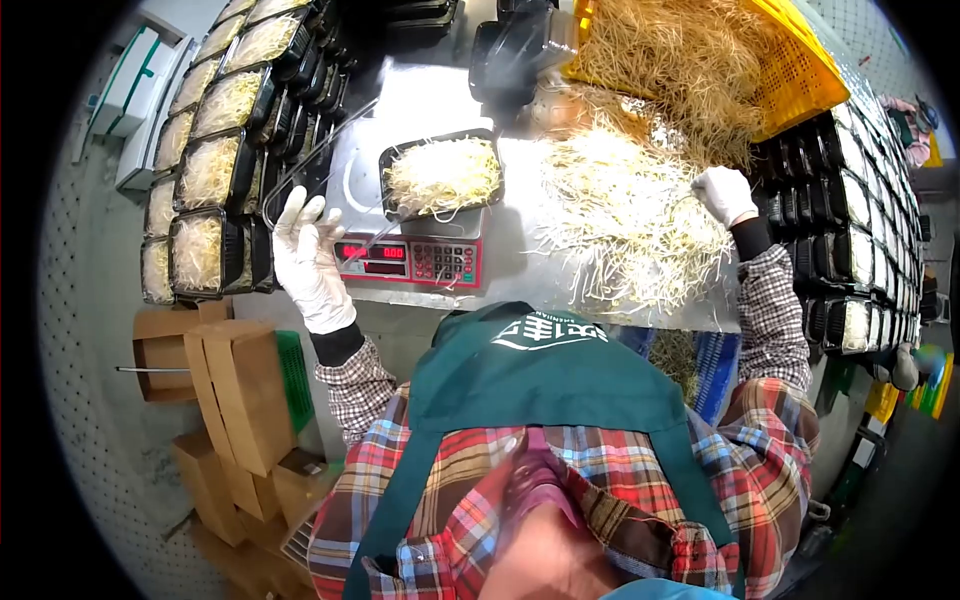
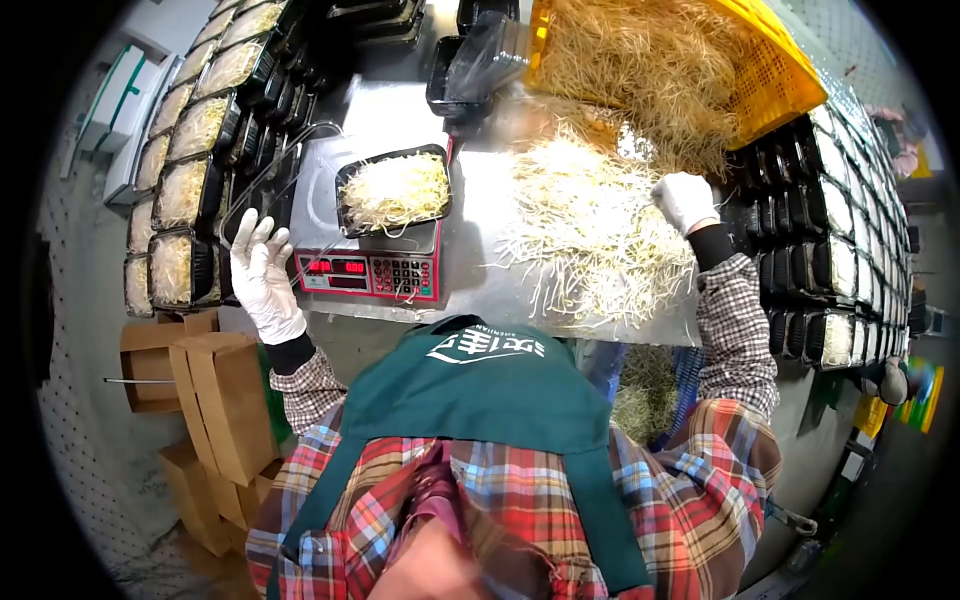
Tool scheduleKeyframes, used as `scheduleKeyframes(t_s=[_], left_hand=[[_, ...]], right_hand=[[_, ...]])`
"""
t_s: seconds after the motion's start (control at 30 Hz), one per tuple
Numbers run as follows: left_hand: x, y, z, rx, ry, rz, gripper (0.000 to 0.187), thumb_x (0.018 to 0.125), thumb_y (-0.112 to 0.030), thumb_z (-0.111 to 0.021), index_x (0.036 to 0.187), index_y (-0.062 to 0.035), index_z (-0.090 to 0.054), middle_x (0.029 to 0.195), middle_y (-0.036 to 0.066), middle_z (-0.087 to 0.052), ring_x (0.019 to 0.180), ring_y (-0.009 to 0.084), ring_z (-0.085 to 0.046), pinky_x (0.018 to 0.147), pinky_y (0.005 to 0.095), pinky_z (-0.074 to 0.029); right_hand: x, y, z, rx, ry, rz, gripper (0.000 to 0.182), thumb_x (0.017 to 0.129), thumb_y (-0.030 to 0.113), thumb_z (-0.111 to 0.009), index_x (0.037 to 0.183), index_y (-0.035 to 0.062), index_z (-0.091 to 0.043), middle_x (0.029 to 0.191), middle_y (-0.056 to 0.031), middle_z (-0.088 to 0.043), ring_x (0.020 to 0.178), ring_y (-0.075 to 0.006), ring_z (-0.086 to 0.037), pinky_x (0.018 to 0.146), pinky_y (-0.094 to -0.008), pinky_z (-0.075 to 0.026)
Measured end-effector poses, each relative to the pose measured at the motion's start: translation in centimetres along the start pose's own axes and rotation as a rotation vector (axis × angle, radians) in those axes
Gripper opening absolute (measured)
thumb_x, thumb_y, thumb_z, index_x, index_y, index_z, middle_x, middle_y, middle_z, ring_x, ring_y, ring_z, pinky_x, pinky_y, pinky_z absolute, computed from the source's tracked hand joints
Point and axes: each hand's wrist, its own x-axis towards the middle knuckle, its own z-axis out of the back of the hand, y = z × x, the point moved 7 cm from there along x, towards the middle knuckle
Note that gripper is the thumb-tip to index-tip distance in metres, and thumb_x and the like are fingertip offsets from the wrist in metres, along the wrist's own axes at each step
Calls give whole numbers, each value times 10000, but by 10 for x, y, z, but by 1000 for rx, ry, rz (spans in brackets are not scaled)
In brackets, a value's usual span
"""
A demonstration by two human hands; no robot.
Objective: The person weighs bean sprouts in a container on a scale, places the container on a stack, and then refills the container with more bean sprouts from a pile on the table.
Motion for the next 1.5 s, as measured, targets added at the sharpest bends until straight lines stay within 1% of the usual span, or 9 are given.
scheduleKeyframes(t_s=[0.17, 0.4, 0.67, 0.87, 1.0, 1.23, 1.33, 1.4, 1.5], left_hand=[[12, 11, 25, -206, 56, 56, 447, 932, -137, -635, 1342, 10, -532, 1052, 135, -689, 898, 207, -683, 731, 272, -562], [14, 23, 71, -338, -172, 109, 473, 927, -229, -613, 1331, 12, -562, 941, 100, -687, 732, 150, -615, 622, 229, -508], [5, 34, 97, -409, -298, 148, 386, 988, -227, -568, 1264, 42, -581, 881, 57, -620, 717, 127, -547, 607, 219, -468], [-11, 77, 106, -221, -117, 297, 329, 964, -272, -585, 1123, 8, -650, 1023, 120, -712, 898, 206, -689, 753, 291, -557], [-25, 54, 25, 372, 355, 132, 234, 957, -164, -561, 945, -16, -742, 1193, 147, -688, 1114, 237, -645, 961, 360, -502], [-56, 47, -117, 908, 737, -690, 177, 810, -190, -638, 816, -30, -712, 1342, 264, -551, 1307, 438, -456, 1135, 529, -324], [-59, 81, -154, 1406, 844, -678, 316, 856, -320, -569, 830, -52, -734, 1256, 295, -590, 1216, 463, -520, 1096, 570, -333], [-46, 134, -161, 1597, 975, -83, 355, 873, -335, -539, 885, -44, -743, 1114, 280, -653, 1050, 471, -602, 1042, 589, -363], [-48, 166, -155, 1444, 874, -453, 397, 956, -296, -449, 1218, -45, -610, 1195, 176, -623, 1119, 324, -581, 1027, 530, -387]], right_hand=[[16, 3, 54, 336, 44, 42, 246, 890, 273, -690, 988, 51, -729, 892, -179, -703, 867, -350, -674, 760, -411, -523], [53, 96, 130, 1052, -35, 242, 236, 962, 200, -653, 1079, 3, -711, 974, -37, -719, 906, -110, -635, 829, -269, -501], [84, 256, 143, 1529, -73, 425, 215, 957, 185, -656, 1082, 17, -705, 1008, -51, -707, 939, -135, -654, 851, -276, -525], [101, 296, 77, 542, -578, 677, 138, 807, 129, -728, 944, 112, -740, 765, -72, -639, 759, -269, -590, 698, -384, -481], [91, 307, 79, 517, -606, 658, 164, 783, 154, -748, 947, 136, -749, 743, -60, -643, 761, -271, -599, 707, -392, -487], [90, 288, 122, 629, -480, 555, 301, 784, 189, -762, 1077, 123, -736, 976, -65, -685, 909, -242, -632, 799, -349, -516], [91, 316, 138, 745, -460, 709, 263, 756, 94, -760, 1018, 122, -751, 901, -65, -682, 851, -242, -635, 772, -337, -513], [73, 359, 159, 601, -474, 890, 375, 733, 25, -757, 1089, 138, -722, 909, -52, -671, 851, -221, -618, 760, -331, -500], [105, 397, 87, 820, -436, 940, 355, 746, 125, -735, 1097, 163, -693, 984, -49, -654, 893, -244, -618, 803, -380, -510]])
